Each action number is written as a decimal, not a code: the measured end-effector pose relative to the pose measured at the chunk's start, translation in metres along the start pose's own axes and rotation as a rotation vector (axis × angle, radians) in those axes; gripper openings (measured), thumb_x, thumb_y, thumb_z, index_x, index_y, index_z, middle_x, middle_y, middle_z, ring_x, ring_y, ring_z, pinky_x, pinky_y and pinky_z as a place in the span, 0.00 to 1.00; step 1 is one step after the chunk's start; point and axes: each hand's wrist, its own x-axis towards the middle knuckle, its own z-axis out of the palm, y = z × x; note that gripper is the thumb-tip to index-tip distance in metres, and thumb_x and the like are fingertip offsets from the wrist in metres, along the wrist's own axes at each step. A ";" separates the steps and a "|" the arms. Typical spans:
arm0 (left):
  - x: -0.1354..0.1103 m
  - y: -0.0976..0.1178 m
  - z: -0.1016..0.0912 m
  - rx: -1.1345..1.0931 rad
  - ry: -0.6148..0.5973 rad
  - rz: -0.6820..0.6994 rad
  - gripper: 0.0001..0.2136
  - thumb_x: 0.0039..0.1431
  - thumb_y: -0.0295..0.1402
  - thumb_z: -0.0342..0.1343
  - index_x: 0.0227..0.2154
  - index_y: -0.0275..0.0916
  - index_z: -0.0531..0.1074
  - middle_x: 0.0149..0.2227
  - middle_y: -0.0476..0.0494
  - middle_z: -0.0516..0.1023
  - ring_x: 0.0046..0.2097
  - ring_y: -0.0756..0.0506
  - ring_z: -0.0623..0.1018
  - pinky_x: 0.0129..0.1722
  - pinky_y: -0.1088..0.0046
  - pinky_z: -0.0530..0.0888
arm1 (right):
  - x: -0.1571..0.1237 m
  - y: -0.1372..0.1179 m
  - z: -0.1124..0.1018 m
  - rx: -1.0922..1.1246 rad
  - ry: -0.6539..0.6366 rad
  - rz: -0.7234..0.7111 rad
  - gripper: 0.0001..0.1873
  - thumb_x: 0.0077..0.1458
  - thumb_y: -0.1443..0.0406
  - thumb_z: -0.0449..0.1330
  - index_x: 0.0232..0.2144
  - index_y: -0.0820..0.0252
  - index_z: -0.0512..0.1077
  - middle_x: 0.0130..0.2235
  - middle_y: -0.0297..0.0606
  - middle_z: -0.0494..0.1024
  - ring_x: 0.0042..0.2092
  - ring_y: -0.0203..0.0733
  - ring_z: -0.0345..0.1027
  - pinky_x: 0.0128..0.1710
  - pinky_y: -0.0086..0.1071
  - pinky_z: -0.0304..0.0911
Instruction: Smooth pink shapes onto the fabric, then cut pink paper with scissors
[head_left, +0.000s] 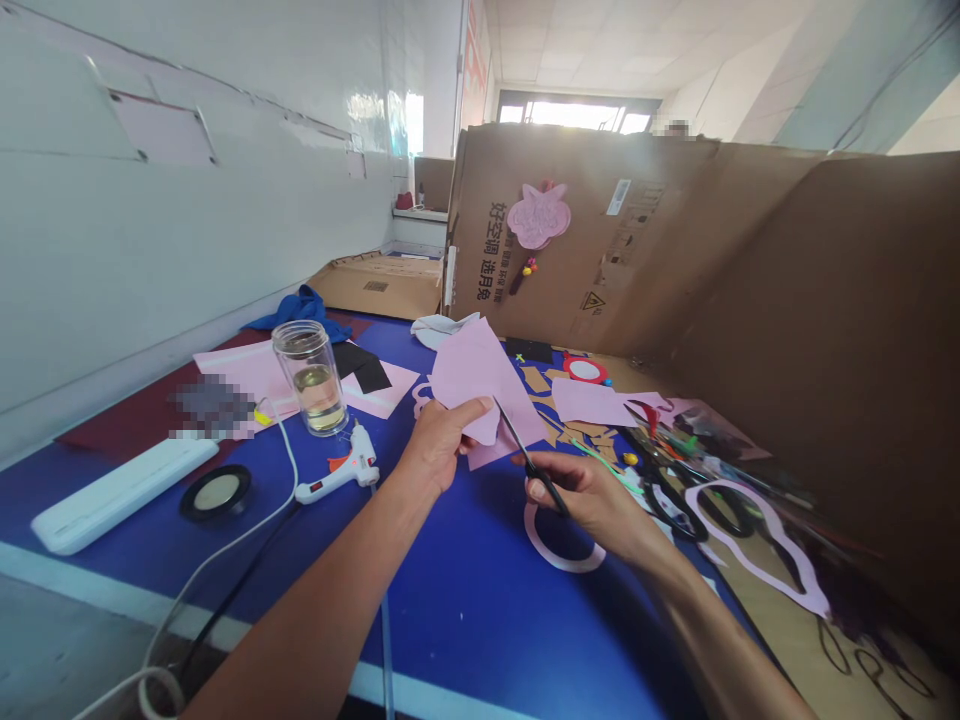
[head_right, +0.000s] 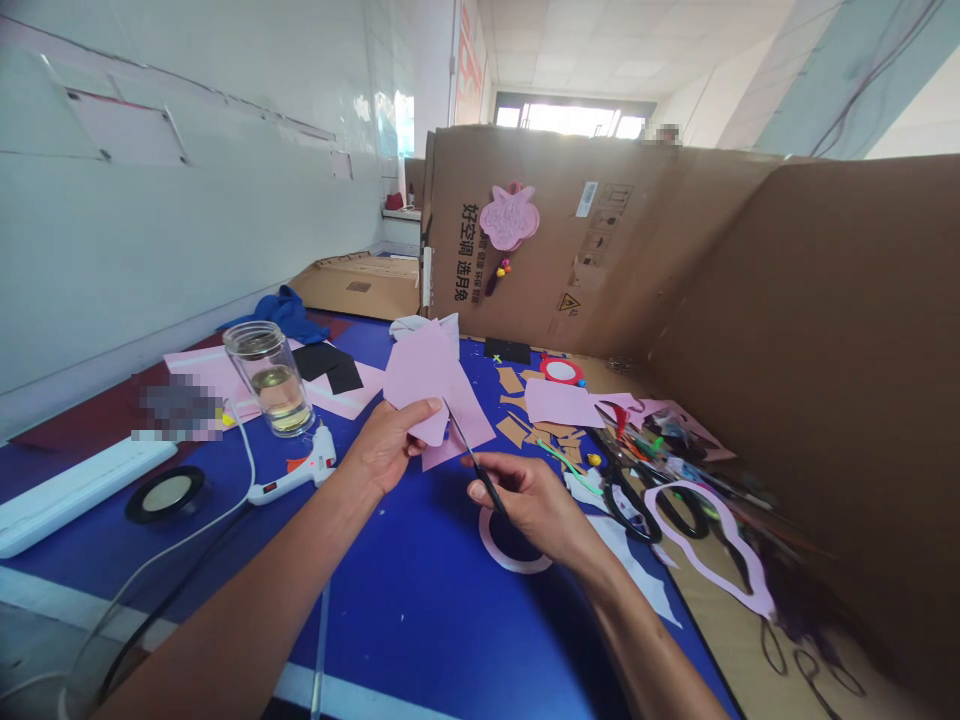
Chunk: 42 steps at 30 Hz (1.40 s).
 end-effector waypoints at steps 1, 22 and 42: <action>0.000 0.000 0.000 0.002 0.001 0.004 0.15 0.40 0.39 0.75 0.25 0.38 0.77 0.21 0.49 0.72 0.20 0.52 0.66 0.22 0.72 0.52 | 0.000 0.001 0.001 -0.006 0.008 -0.005 0.32 0.55 0.42 0.75 0.50 0.59 0.87 0.31 0.32 0.72 0.35 0.40 0.61 0.36 0.35 0.60; 0.000 0.003 0.002 -0.002 0.000 -0.036 0.15 0.38 0.36 0.74 0.29 0.37 0.79 0.24 0.48 0.75 0.22 0.50 0.69 0.22 0.72 0.57 | -0.001 -0.005 0.001 0.012 -0.029 -0.009 0.28 0.55 0.42 0.75 0.41 0.59 0.82 0.31 0.30 0.67 0.34 0.38 0.56 0.36 0.35 0.54; 0.005 0.000 -0.004 -0.034 -0.028 -0.017 0.17 0.40 0.39 0.76 0.29 0.37 0.77 0.23 0.50 0.72 0.22 0.52 0.66 0.19 0.74 0.53 | -0.001 -0.002 -0.002 0.020 -0.050 -0.009 0.29 0.56 0.41 0.74 0.42 0.60 0.82 0.31 0.30 0.65 0.33 0.37 0.54 0.35 0.35 0.52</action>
